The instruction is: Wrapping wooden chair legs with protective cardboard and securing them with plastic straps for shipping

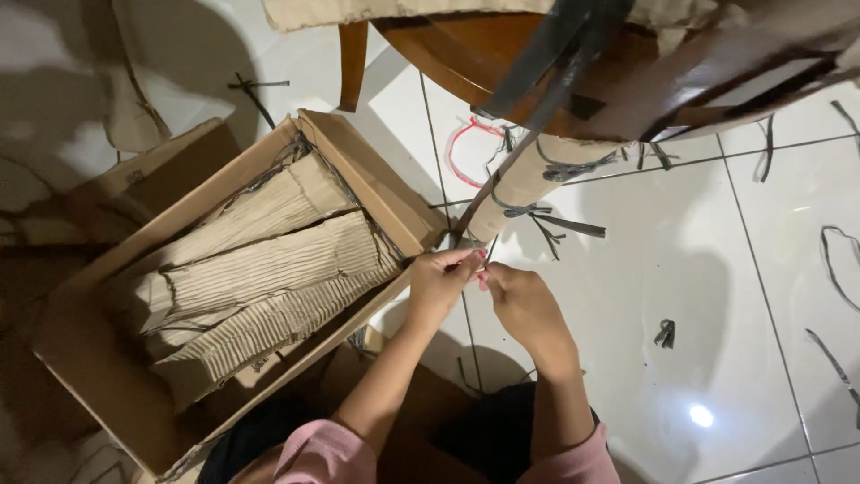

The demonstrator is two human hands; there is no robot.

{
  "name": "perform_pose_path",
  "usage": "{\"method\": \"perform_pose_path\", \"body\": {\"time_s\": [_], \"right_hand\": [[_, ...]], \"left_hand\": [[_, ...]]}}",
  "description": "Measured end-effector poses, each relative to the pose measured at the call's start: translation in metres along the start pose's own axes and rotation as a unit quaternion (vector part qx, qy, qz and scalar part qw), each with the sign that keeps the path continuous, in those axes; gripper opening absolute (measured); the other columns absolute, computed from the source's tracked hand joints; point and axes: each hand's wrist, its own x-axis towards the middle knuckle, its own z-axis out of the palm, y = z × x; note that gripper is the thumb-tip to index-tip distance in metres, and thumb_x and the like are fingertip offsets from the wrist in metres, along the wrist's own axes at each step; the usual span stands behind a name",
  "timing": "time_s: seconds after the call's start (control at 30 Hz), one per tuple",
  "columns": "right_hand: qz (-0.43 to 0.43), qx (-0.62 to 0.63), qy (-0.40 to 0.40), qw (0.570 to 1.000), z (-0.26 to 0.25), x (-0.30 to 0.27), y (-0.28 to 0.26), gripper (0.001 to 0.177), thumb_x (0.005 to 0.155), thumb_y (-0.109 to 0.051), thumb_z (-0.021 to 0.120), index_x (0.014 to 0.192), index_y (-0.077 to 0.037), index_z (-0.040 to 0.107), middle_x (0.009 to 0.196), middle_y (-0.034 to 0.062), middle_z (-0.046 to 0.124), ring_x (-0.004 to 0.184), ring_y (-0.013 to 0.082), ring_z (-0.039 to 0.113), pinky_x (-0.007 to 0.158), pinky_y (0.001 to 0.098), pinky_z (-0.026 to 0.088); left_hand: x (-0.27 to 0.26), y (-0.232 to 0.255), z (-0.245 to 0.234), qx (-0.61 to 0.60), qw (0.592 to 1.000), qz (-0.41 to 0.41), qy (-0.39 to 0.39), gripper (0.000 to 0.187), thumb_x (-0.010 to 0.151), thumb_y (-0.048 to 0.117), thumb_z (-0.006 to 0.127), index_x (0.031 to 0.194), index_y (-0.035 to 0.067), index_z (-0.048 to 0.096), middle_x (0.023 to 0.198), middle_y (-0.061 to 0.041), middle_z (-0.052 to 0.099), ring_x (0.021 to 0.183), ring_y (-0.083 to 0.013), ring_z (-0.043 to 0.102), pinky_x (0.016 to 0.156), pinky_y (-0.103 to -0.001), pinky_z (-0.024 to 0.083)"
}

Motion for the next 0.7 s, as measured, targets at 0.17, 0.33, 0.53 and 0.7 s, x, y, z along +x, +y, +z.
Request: {"method": "perform_pose_path", "body": {"time_s": [0.17,0.33,0.53,0.7], "right_hand": [[-0.01,-0.066,-0.072,0.995,0.016,0.011,0.01,0.032,0.104,-0.018,0.049,0.086,-0.012,0.075,0.057,0.0112,0.066,0.048,0.0302,0.061,0.047,0.0361,0.049],[0.0,-0.05,-0.151,0.987,-0.001,0.012,0.002,0.03,0.103,-0.022,0.052,0.093,-0.009,0.077,0.074,0.0174,0.074,0.062,0.0393,0.07,0.059,0.0438,0.056],[0.113,0.033,-0.077,0.99,-0.032,0.015,0.019,0.026,0.087,-0.035,0.073,0.103,-0.016,0.079,0.102,0.0126,0.08,0.084,0.0346,0.076,0.075,0.0437,0.06],[0.117,0.268,-0.078,0.953,-0.005,0.032,0.029,0.035,0.089,-0.006,0.073,0.122,0.001,0.065,0.099,0.0249,0.073,0.049,0.0192,0.063,0.057,0.0347,0.057]], "left_hand": [[-0.003,0.034,-0.004,-0.125,0.99,-0.063,-0.017,0.018,0.081,0.023,0.084,0.096,0.013,0.083,0.062,-0.014,0.072,0.055,-0.0078,0.063,0.047,-0.023,0.052],[0.003,0.021,-0.005,-0.249,0.96,-0.122,-0.047,0.026,0.078,0.014,0.087,0.103,0.008,0.081,0.079,-0.025,0.075,0.054,-0.0143,0.067,0.042,-0.021,0.055],[0.005,0.006,-0.005,-0.275,0.956,-0.077,-0.073,0.025,0.087,0.015,0.082,0.111,0.007,0.079,0.097,-0.023,0.077,0.088,-0.0231,0.076,0.077,-0.025,0.062],[0.004,0.003,-0.002,-0.275,0.955,-0.075,-0.079,0.027,0.09,0.01,0.077,0.116,0.002,0.077,0.101,-0.021,0.077,0.086,-0.0235,0.076,0.072,-0.023,0.063]]}}
